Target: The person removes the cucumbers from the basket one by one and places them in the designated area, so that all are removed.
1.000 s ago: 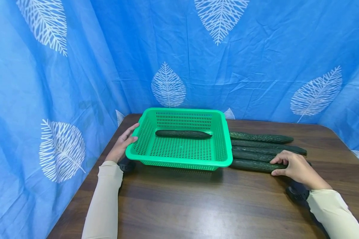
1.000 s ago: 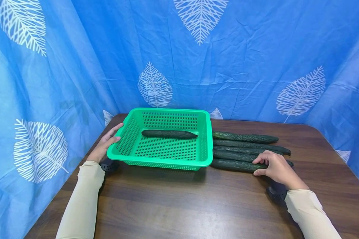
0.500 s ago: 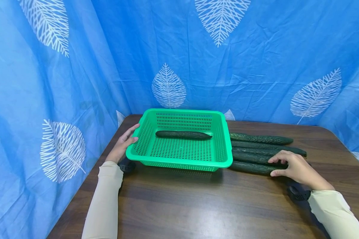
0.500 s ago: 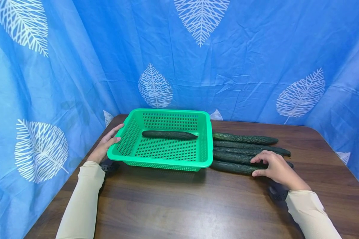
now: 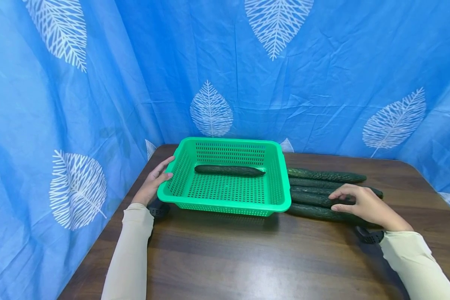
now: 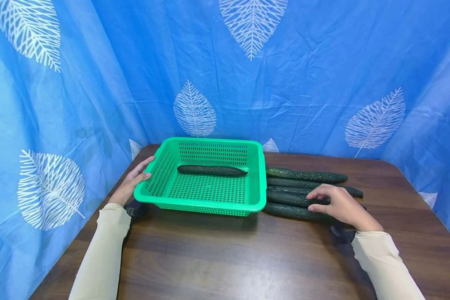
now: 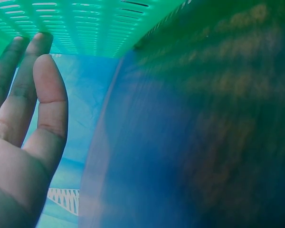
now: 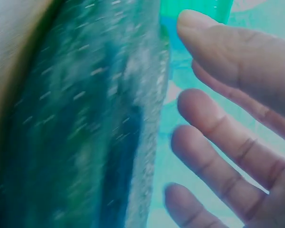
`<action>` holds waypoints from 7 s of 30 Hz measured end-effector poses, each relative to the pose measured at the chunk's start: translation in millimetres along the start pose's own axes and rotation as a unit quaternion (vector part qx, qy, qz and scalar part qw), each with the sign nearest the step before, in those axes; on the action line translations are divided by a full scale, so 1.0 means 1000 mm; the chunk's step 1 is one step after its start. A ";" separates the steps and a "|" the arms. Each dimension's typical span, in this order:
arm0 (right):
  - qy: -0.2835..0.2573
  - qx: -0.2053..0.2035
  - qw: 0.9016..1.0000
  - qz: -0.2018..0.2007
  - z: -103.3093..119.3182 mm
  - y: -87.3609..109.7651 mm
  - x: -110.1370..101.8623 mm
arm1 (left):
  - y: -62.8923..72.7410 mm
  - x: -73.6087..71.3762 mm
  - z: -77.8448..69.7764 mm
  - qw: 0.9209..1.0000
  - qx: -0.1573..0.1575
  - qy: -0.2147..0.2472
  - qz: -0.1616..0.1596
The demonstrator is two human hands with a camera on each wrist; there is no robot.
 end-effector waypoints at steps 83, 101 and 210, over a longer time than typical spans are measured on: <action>-0.375 0.082 0.915 0.127 0.062 -0.201 0.035 | -0.004 0.004 0.011 0.995 0.036 0.093 0.011; -0.383 0.106 0.908 0.134 0.072 -0.234 0.061 | -0.004 0.002 0.014 0.992 0.048 0.114 0.025; -0.187 0.026 0.981 0.048 0.126 -0.249 0.064 | -0.009 0.004 0.014 0.990 0.044 0.131 0.026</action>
Point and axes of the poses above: each hand's wrist, its own y-axis away from the middle knuckle, its own x-axis out of the palm, z = x × y, the point moved 7 cm from there along -y, towards the middle knuckle, and after that the axes turned 8 degrees about -x, right-handed, at the moved point
